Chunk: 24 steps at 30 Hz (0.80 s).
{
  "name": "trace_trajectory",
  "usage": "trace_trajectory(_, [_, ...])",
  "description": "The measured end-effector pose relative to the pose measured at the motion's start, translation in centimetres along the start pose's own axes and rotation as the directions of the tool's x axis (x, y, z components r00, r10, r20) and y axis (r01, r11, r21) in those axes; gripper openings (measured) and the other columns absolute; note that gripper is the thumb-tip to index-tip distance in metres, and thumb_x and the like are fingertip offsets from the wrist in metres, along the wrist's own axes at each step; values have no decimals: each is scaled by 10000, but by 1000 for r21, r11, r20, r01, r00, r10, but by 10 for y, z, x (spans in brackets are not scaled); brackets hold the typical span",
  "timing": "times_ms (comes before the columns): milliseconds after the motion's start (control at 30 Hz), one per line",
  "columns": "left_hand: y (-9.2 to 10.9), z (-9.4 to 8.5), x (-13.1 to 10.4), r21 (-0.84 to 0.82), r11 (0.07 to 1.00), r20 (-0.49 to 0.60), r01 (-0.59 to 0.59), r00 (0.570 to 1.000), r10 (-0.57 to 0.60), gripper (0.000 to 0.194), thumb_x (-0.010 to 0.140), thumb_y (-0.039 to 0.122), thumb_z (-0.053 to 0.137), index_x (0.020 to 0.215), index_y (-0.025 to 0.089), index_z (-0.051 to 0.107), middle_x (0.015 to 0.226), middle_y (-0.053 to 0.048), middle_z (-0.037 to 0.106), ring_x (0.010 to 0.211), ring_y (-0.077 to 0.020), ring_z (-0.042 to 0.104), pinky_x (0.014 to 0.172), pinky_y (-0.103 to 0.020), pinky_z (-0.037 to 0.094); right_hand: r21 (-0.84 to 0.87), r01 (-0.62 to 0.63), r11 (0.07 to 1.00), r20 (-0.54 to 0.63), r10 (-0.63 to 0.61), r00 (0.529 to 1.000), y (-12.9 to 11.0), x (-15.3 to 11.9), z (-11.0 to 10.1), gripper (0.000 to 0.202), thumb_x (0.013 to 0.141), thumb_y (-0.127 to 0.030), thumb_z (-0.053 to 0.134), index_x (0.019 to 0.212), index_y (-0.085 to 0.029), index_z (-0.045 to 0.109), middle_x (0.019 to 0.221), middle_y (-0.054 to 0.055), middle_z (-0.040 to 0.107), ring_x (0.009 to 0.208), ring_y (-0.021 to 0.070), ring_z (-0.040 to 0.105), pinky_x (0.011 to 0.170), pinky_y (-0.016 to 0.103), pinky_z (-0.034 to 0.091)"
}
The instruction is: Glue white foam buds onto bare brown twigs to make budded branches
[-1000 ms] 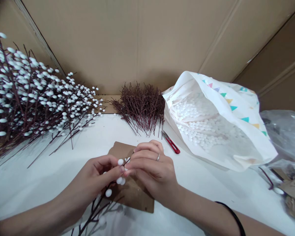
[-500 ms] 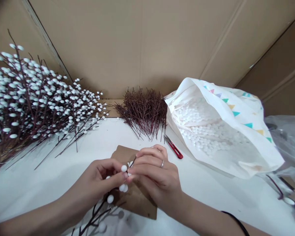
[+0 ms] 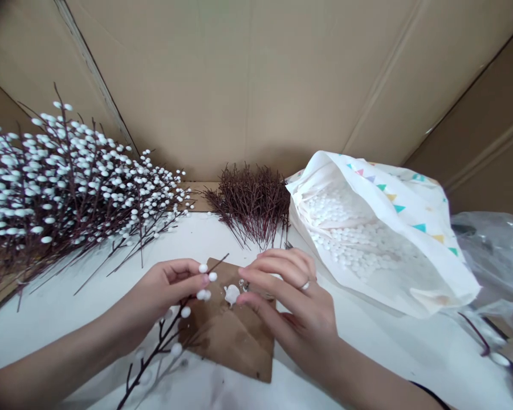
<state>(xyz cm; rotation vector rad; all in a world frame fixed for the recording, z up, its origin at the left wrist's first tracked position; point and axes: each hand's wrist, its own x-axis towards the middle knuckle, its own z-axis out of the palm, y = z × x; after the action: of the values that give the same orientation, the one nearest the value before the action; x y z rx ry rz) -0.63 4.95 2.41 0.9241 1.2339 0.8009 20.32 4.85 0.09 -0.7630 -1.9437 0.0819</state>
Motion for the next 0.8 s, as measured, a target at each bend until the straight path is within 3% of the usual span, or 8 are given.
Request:
trace_trajectory(133, [9, -6, -1, -7, 999, -59, -50, 997, 50, 177, 685, 292, 764, 715, 166, 644, 661, 18, 607, 592, -95, 509, 517, -192, 358, -94, -3, 996, -27, 0, 1000, -1, 1, -19, 207, 796, -90, 658, 939, -238, 678, 886, 44, 679, 868, 219, 636, 762, 379, 477])
trace_trajectory(367, [7, -4, -4, -91, 996, 3, 2, 1000, -1, 84, 702, 232, 693, 708, 174, 633, 641, 27, 589, 576, -86, 505, 544, -186, 375, -252, 32, 967, -32, -41, 999, 13, -31, -36, 223, 795, -58, 629, 943, -220, 667, 876, 48, 684, 830, 208, 646, 736, 373, 465])
trace_trajectory(567, [8, -5, -1, -86, 996, 8, 9, 1000, -9, 153, 715, 297, 735, 751, 180, 644, 717, 15, 618, 624, -100, 543, 577, -197, 379, -254, -72, 965, -49, 62, 997, 25, -37, -39, 127, 837, -148, 615, 897, -244, 671, 862, 43, 684, 818, 214, 652, 716, 375, 484])
trace_trajectory(800, [9, -10, 0, -59, 998, 50, -10, 999, 13, 169, 752, 327, 736, 771, 184, 647, 767, 18, 601, 663, -97, 531, 627, -203, 373, -238, -71, 969, -18, 69, 997, 31, -42, -34, 156, 826, -127, 631, 928, -240, 665, 869, 45, 685, 842, 222, 640, 737, 387, 468])
